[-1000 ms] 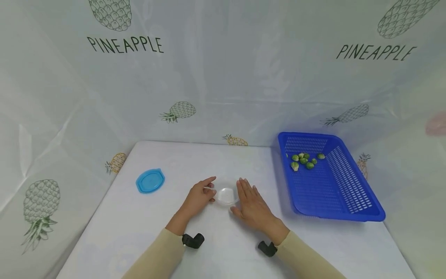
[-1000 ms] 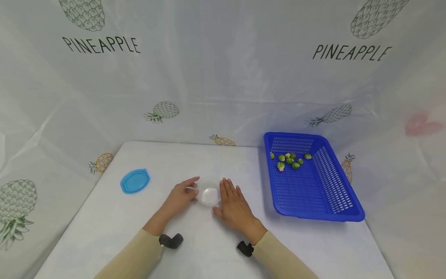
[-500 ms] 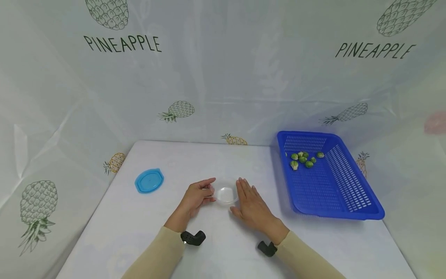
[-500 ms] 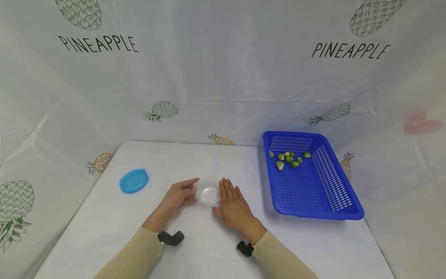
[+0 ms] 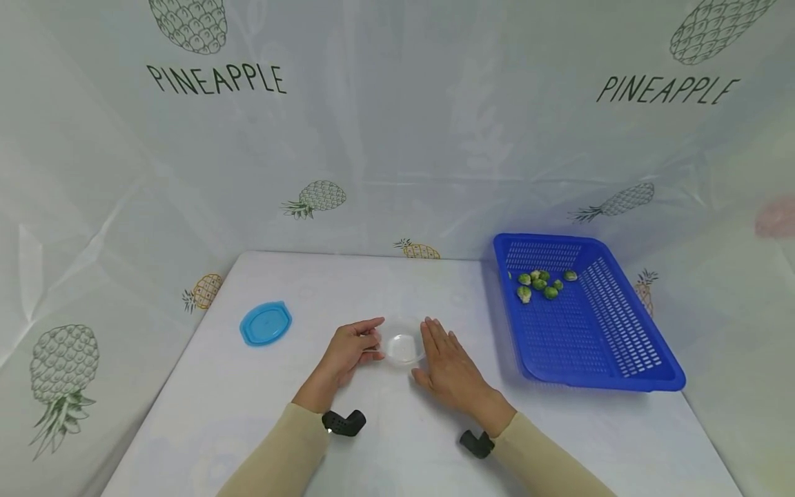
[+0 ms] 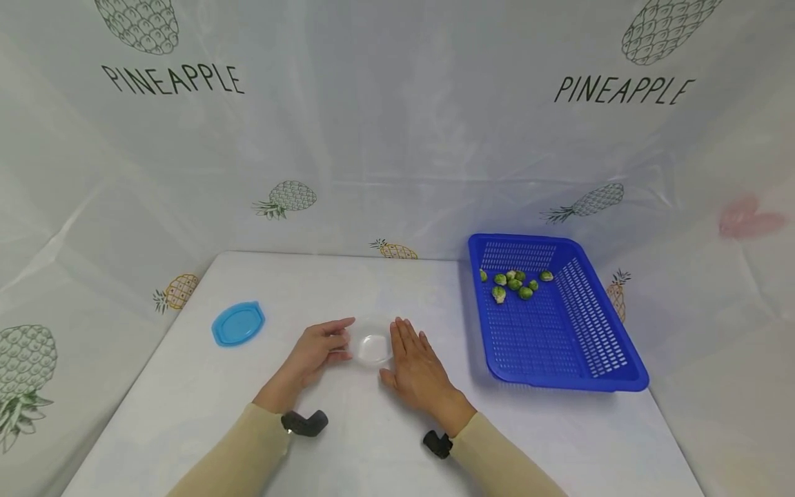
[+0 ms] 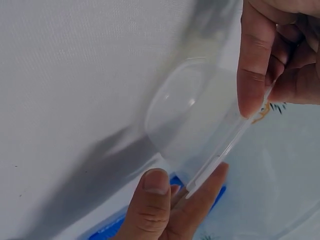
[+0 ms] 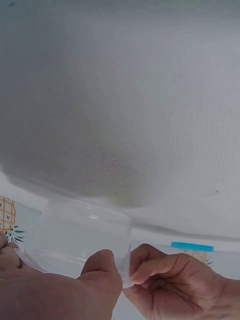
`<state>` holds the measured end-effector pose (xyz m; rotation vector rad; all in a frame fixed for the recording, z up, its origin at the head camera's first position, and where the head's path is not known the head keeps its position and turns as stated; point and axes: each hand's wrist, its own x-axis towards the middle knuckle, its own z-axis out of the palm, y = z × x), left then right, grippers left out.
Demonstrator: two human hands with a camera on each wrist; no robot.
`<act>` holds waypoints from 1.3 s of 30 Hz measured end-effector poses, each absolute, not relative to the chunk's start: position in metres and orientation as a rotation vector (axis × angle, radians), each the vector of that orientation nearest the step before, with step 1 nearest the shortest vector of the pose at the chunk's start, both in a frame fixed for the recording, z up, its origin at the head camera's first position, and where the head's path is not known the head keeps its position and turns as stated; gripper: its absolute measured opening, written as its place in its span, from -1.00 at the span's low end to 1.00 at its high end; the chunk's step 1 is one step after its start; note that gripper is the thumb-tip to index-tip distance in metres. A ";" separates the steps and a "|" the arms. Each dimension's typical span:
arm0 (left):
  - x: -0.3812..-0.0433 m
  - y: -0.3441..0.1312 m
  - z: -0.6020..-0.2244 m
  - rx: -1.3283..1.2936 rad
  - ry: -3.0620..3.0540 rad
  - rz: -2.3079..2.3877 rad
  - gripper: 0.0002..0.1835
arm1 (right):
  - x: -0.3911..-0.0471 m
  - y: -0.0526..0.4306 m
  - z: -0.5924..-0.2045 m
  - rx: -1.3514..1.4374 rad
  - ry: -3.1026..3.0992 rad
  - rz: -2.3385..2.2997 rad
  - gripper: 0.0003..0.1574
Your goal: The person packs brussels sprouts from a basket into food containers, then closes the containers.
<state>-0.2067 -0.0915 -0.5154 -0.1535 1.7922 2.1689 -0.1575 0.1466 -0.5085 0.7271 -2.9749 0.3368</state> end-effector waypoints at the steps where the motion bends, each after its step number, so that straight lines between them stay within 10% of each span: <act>1: -0.207 -0.091 -0.515 -0.153 1.794 2.170 -0.49 | -0.157 0.147 -0.509 0.726 -2.977 0.335 0.12; 25: -0.203 -0.088 -0.510 -0.163 1.888 2.120 -0.49 | -0.159 0.152 -0.503 0.776 -2.954 0.352 0.09; 39: -0.197 -0.082 -0.500 -0.204 1.988 2.062 -0.52 | -0.158 0.184 -0.437 0.453 -2.773 1.199 -0.30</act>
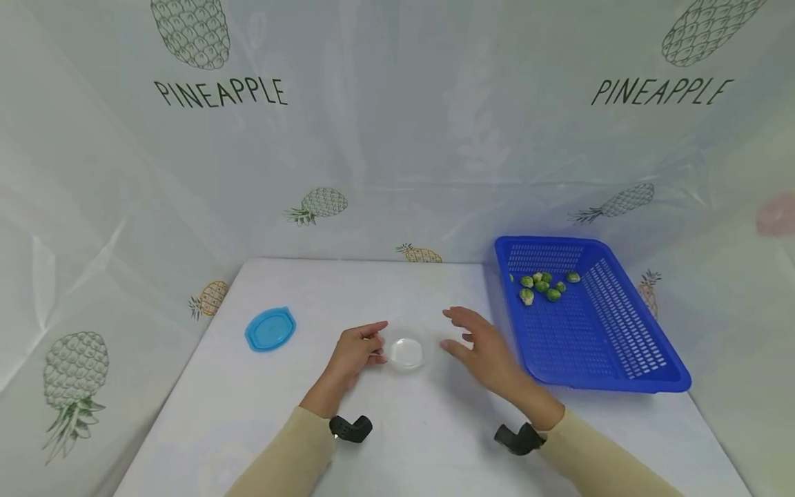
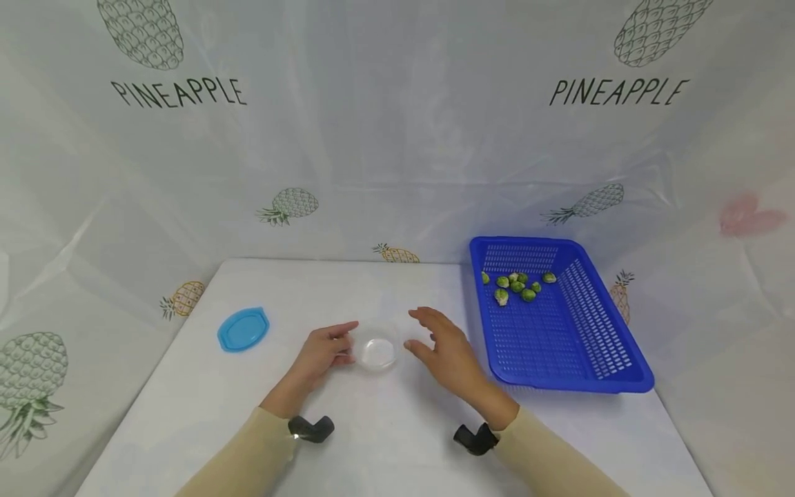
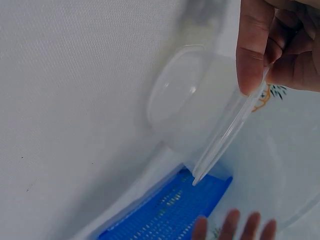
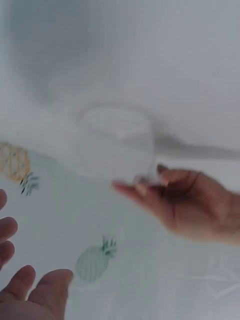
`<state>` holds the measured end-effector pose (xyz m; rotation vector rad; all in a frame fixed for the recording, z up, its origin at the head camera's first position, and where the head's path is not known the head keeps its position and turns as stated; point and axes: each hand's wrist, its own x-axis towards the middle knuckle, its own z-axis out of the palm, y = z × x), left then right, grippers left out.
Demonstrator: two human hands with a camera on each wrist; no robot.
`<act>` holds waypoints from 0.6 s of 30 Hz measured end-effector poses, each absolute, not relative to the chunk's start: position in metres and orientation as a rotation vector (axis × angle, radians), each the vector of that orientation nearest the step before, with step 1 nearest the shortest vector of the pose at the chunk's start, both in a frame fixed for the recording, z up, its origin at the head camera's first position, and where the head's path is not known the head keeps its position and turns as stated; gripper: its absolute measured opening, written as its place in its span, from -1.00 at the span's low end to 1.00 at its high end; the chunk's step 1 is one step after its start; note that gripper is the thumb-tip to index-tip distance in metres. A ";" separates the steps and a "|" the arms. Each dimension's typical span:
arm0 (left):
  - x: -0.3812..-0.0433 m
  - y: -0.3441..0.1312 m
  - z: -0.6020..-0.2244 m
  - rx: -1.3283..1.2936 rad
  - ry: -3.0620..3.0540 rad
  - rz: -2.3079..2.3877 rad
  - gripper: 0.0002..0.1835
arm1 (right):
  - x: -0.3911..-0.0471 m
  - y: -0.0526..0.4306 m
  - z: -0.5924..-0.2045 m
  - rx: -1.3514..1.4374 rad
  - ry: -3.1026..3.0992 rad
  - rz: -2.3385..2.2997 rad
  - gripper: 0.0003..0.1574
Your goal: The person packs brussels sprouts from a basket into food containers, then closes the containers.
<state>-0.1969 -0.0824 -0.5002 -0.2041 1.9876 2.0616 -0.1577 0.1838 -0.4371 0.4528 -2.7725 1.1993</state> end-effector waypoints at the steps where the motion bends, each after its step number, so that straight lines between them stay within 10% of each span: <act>1: -0.196 -0.082 -0.500 -0.203 1.996 2.055 -0.52 | -0.159 0.189 -0.428 0.430 -2.753 1.244 -0.33; 18: -0.197 -0.084 -0.500 -0.200 1.989 2.040 -0.53 | -0.226 0.308 -0.353 0.231 -2.936 1.337 -0.24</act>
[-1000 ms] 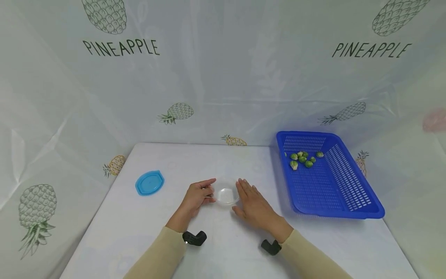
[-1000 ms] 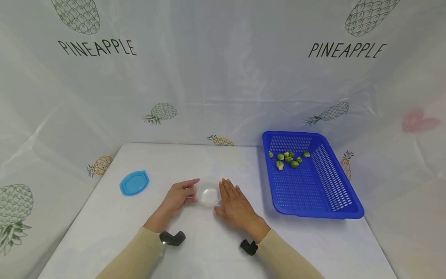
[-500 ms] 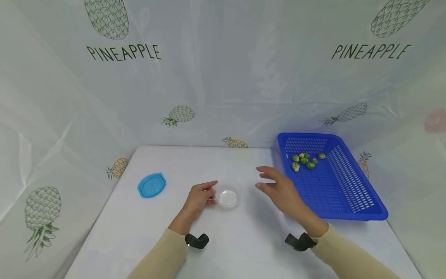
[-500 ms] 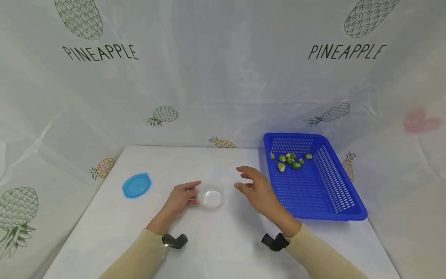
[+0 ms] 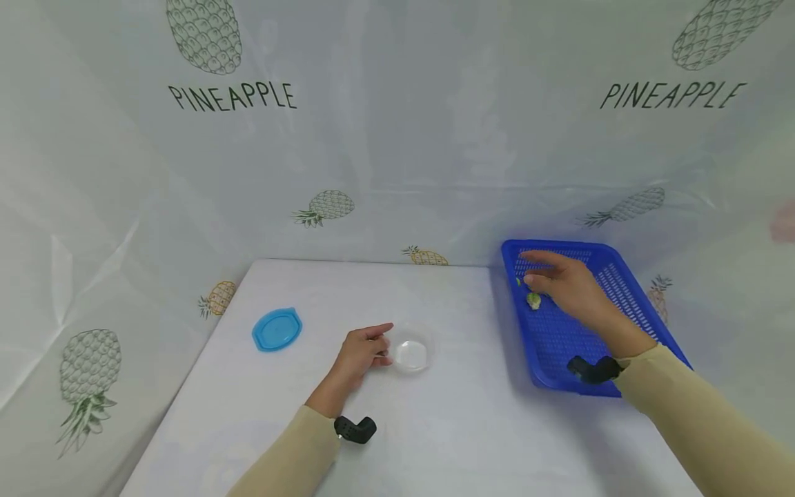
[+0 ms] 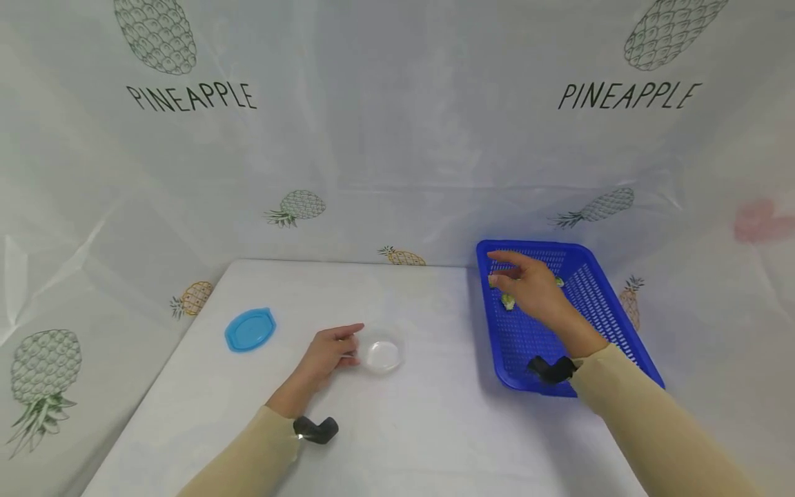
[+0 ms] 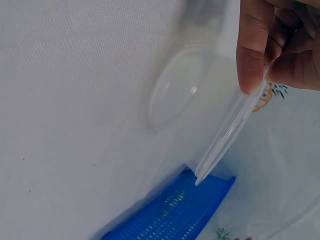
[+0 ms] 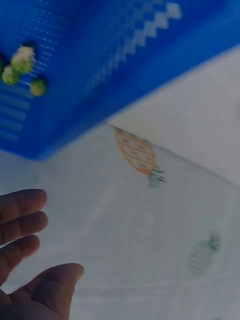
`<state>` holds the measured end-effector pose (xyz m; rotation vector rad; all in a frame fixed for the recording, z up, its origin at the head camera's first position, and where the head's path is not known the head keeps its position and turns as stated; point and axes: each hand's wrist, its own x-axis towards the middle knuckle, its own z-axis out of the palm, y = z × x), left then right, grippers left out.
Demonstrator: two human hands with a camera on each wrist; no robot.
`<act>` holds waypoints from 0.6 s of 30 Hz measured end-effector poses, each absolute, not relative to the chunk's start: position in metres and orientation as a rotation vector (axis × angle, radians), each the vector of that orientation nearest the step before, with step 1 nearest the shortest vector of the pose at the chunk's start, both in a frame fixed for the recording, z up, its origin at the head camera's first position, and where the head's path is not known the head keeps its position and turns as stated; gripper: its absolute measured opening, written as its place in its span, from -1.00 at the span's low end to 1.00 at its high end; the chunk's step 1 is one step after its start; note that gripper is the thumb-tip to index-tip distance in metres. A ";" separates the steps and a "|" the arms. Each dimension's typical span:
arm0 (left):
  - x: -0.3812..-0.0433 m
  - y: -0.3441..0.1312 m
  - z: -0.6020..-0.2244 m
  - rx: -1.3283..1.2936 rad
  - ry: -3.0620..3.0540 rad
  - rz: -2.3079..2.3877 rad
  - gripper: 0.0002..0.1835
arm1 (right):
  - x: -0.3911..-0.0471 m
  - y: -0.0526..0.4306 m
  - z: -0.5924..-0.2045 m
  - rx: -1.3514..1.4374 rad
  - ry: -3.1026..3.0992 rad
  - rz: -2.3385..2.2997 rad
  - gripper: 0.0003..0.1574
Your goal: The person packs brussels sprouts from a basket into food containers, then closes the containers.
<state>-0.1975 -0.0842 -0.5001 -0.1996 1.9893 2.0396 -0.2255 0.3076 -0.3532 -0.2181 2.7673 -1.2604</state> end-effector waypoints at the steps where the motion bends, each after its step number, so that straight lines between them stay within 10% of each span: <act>1: -0.197 -0.084 -0.500 -0.203 1.987 2.037 -0.52 | -0.232 0.314 -0.356 -0.211 2.762 -1.249 -0.24; 18: -0.197 -0.085 -0.503 -0.196 2.017 2.020 -0.55 | -0.289 0.374 -0.424 -0.212 2.648 -1.201 -0.22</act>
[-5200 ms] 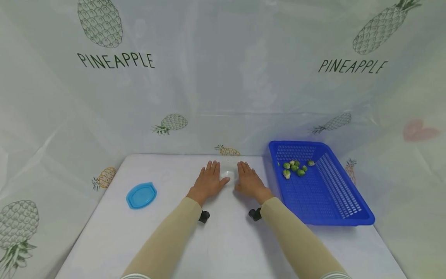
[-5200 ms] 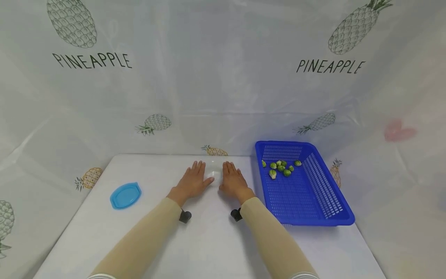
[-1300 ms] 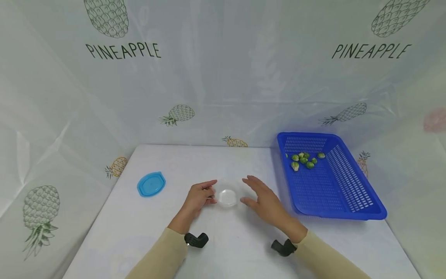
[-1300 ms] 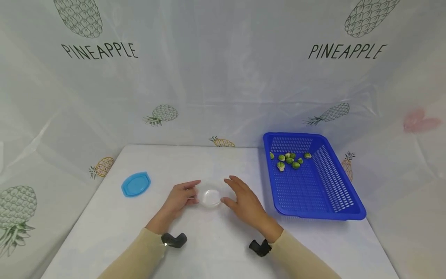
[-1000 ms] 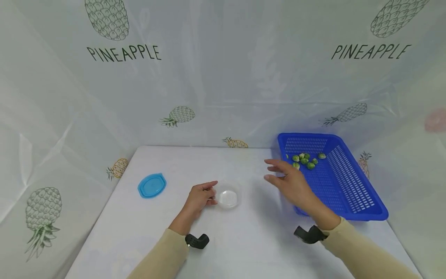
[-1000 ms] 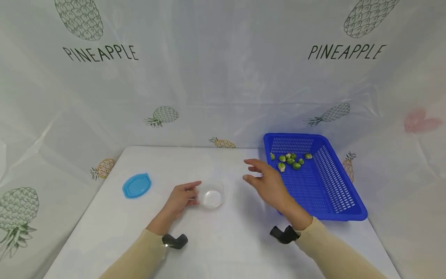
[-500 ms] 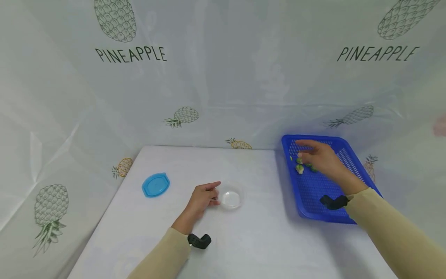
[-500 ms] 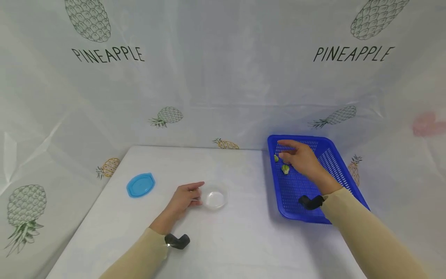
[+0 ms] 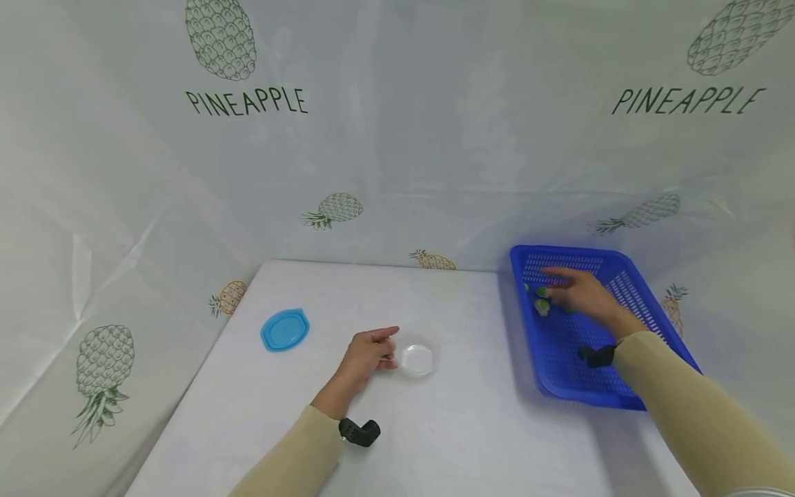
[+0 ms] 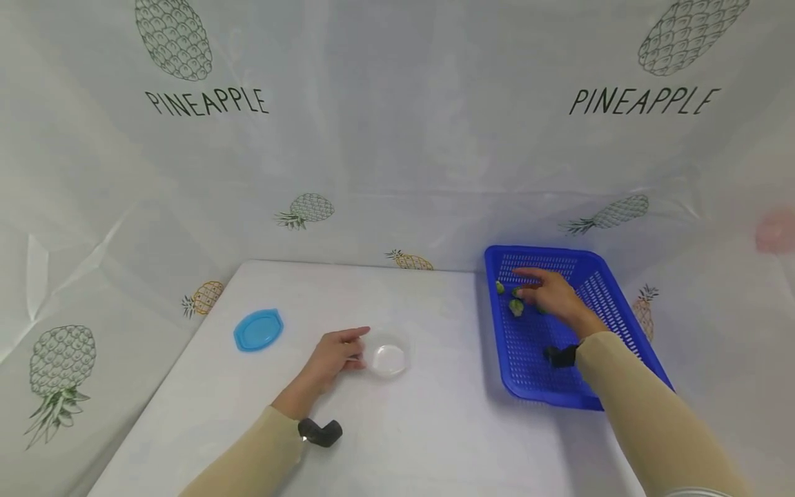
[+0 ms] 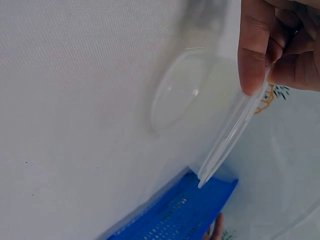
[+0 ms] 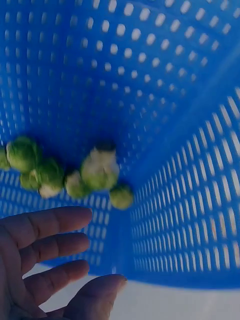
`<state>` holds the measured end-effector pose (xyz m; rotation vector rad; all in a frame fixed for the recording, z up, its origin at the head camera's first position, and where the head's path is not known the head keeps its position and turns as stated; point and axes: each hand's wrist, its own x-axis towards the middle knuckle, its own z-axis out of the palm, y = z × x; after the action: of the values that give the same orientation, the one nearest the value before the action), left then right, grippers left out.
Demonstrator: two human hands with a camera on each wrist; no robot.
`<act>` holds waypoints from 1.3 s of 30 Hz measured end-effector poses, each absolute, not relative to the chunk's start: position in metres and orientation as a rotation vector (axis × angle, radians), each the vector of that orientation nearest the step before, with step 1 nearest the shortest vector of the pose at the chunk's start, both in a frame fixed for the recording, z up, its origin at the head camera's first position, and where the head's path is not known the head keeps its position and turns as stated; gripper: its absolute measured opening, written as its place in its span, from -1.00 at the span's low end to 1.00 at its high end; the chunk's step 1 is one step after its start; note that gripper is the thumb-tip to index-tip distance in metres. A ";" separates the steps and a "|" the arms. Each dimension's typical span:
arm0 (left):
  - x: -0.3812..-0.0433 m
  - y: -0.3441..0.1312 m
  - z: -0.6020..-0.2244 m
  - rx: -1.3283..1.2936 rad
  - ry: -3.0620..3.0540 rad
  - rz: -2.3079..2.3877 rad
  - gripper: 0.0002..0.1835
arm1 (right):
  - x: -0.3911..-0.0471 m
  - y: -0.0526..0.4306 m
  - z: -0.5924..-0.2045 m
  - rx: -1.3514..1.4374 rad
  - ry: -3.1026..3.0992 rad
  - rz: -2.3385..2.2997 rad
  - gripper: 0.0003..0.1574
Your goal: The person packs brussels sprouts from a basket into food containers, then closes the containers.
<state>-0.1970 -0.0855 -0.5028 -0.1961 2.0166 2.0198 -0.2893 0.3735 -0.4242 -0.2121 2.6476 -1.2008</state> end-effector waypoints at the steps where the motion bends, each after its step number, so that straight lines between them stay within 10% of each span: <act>1: -0.197 -0.086 -0.503 -0.199 2.018 2.017 -0.55 | -0.290 0.374 -0.428 -0.221 2.633 -1.221 -0.23; 39: -0.197 -0.085 -0.504 -0.201 2.026 2.004 -0.53 | -0.301 0.376 -0.477 -0.302 2.813 -0.939 -0.35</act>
<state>-0.1970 -0.0855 -0.5039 -0.2005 2.0257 2.0038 -0.3005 0.3760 -0.4775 -0.3017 2.8131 -0.9385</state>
